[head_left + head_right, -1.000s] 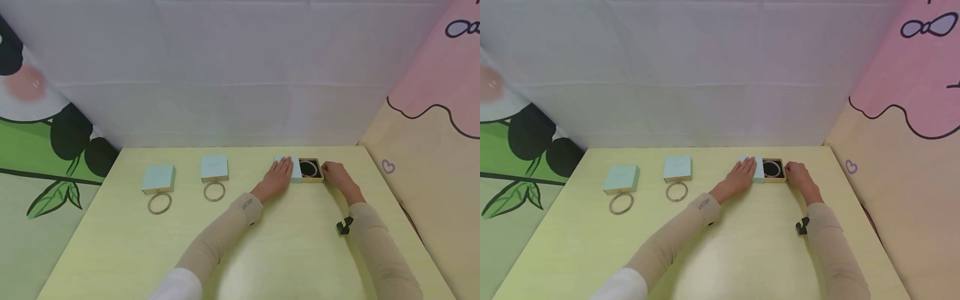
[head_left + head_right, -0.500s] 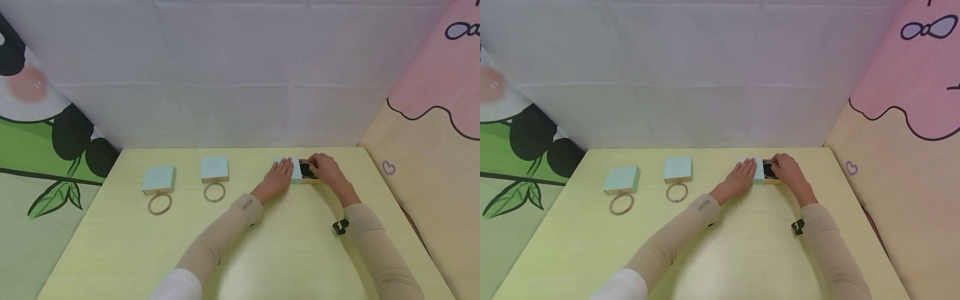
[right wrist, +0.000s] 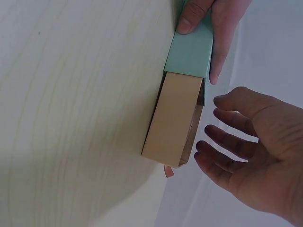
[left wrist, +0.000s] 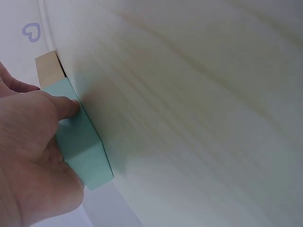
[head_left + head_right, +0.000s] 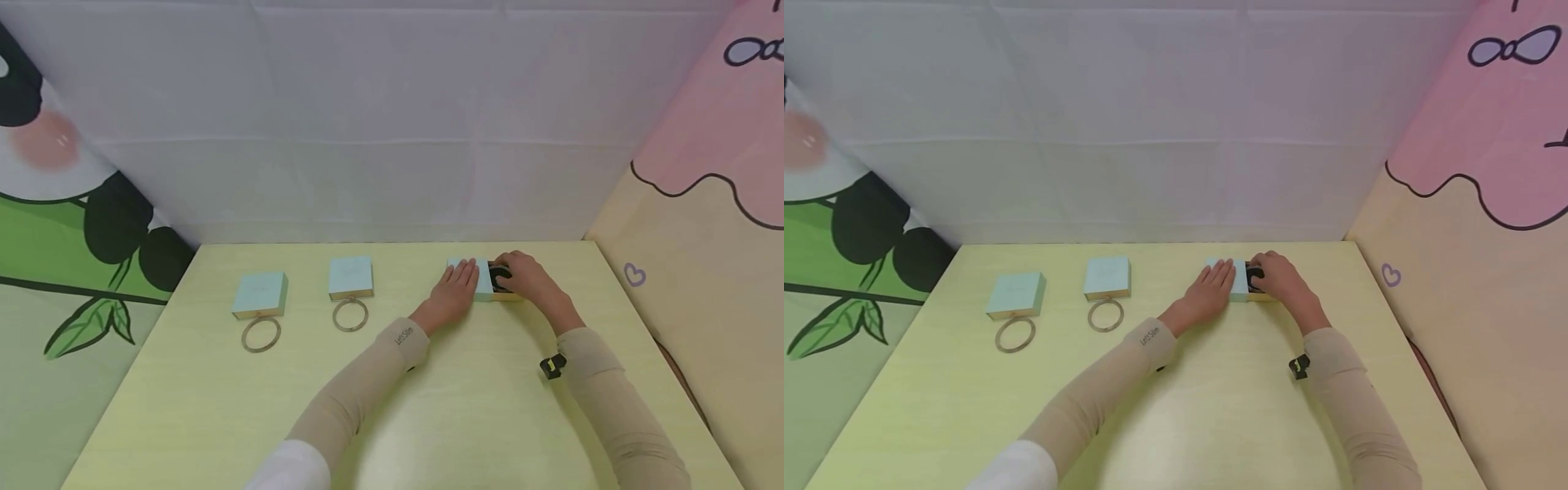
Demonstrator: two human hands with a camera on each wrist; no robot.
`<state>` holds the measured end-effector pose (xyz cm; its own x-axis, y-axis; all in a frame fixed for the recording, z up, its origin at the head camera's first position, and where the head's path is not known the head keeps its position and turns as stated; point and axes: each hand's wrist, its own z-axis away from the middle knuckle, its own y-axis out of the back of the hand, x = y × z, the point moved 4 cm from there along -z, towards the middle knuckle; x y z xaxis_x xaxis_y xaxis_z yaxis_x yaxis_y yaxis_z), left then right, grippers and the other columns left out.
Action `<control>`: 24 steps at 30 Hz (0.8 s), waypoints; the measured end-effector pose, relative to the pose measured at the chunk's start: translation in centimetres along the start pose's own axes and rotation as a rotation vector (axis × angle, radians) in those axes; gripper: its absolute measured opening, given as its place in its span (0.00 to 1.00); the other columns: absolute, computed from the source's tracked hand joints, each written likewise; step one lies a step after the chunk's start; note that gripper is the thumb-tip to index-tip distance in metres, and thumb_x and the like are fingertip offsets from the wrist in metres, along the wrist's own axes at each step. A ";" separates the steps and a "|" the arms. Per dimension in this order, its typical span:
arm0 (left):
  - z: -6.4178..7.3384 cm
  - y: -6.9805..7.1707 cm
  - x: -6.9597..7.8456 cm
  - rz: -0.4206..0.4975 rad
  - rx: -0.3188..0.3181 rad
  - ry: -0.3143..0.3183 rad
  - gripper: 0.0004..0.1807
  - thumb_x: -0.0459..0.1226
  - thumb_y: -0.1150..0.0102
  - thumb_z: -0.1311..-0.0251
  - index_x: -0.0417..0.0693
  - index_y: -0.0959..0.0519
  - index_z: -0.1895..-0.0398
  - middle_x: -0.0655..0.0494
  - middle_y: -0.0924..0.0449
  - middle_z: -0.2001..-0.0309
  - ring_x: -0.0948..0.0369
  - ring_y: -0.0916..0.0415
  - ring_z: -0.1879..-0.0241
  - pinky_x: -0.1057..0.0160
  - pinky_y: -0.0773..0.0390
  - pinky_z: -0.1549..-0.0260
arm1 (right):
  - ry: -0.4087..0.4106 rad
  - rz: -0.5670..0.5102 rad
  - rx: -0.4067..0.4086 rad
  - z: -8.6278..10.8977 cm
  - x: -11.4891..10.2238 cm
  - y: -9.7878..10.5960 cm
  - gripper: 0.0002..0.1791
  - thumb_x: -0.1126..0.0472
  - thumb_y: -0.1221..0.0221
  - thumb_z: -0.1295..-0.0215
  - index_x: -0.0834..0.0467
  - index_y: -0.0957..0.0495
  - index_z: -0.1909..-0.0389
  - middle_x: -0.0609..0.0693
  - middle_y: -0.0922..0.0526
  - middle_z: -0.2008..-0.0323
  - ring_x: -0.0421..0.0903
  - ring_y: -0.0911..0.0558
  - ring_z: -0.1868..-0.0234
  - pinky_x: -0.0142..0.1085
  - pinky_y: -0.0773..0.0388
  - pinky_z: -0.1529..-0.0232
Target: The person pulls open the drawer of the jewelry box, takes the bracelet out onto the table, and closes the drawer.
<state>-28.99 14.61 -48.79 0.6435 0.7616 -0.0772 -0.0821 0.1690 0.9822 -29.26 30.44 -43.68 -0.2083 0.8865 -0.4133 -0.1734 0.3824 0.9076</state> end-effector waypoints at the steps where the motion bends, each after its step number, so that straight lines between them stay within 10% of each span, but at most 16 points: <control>1: 0.0 0.0 0.0 -0.001 0.001 0.000 0.30 0.39 0.82 0.17 0.43 0.63 0.17 0.48 0.70 0.17 0.53 0.70 0.19 0.53 0.62 0.22 | -0.001 0.003 -0.009 -0.1 0.0 0.0 0.22 0.65 0.42 0.27 0.70 0.27 0.37 0.71 0.27 0.38 0.69 0.27 0.37 0.61 0.29 0.38; 11: 0.1 -0.1 0.0 -0.024 0.020 -0.012 0.30 0.40 0.80 0.17 0.43 0.62 0.17 0.48 0.68 0.17 0.53 0.69 0.18 0.53 0.60 0.22 | 0.040 0.048 -0.096 -0.4 -0.5 0.0 0.31 0.63 0.34 0.34 0.72 0.30 0.34 0.73 0.27 0.38 0.68 0.27 0.38 0.59 0.29 0.39; 24: 0.1 0.0 0.0 -0.012 0.014 -0.005 0.30 0.39 0.79 0.17 0.44 0.63 0.17 0.49 0.69 0.17 0.53 0.70 0.18 0.53 0.61 0.22 | -0.150 0.133 -0.230 -2.8 -1.2 -0.4 0.35 0.66 0.33 0.37 0.72 0.33 0.31 0.75 0.33 0.36 0.69 0.30 0.37 0.59 0.28 0.39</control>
<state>-28.91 14.51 -48.79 0.6479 0.7565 -0.0887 -0.0632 0.1695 0.9835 -31.63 28.48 -43.74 -0.1027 0.9598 -0.2611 -0.3714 0.2065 0.9052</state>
